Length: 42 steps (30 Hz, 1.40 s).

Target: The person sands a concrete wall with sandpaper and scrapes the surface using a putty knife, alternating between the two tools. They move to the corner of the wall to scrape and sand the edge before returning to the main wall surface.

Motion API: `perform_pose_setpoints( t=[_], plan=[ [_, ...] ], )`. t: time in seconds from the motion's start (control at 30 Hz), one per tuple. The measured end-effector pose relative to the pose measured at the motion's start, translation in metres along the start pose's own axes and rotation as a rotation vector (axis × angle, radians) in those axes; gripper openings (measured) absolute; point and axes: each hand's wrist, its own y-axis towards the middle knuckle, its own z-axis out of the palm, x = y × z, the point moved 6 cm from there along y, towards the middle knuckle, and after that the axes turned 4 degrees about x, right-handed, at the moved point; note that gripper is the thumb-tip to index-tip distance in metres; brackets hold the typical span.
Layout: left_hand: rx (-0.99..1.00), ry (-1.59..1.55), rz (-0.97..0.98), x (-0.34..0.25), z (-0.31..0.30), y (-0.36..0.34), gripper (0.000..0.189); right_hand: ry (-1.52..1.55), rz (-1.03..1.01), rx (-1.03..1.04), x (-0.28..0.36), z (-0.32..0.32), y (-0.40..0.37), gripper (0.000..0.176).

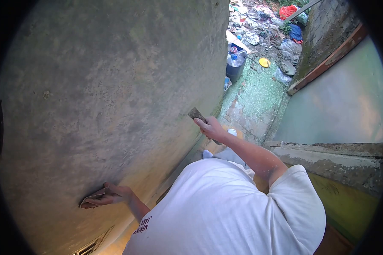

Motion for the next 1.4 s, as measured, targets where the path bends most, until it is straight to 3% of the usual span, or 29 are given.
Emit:
perform_pose_setpoints(
  t=[0.1,0.17,0.37,0.6,0.67,0.8,1.0,1.17,1.4],
  plan=[
    [-0.001,-0.005,0.018,-0.001,0.001,0.002,0.076,-0.023,0.018,-0.048,-0.026,-0.009,-0.011,0.061],
    [-0.016,-0.033,0.030,-0.001,0.001,0.002,0.076,-0.112,0.139,-0.031,-0.044,-0.011,-0.013,0.062],
    [-0.020,-0.054,0.034,-0.002,0.002,0.003,0.076,0.049,0.007,0.001,0.012,0.009,0.000,0.062],
    [-0.030,0.012,0.029,0.001,-0.001,0.000,0.071,-0.082,0.166,-0.038,-0.059,-0.017,-0.004,0.061],
    [-0.026,0.009,0.026,-0.002,-0.001,-0.001,0.071,-0.081,0.037,-0.077,-0.019,-0.015,0.005,0.061],
    [-0.003,0.057,0.013,-0.006,0.002,0.001,0.072,0.009,0.015,-0.032,-0.006,-0.011,0.008,0.062],
    [-0.018,0.124,-0.005,-0.006,-0.002,0.001,0.071,0.005,0.114,-0.023,-0.054,-0.017,0.001,0.064],
    [-0.027,0.238,-0.030,-0.013,0.000,0.001,0.070,-0.010,-0.005,0.085,0.013,-0.009,0.022,0.062],
    [-0.096,0.199,-0.157,-0.034,0.001,0.012,0.062,0.219,0.158,0.375,-0.032,-0.032,0.006,0.050]
  ],
)
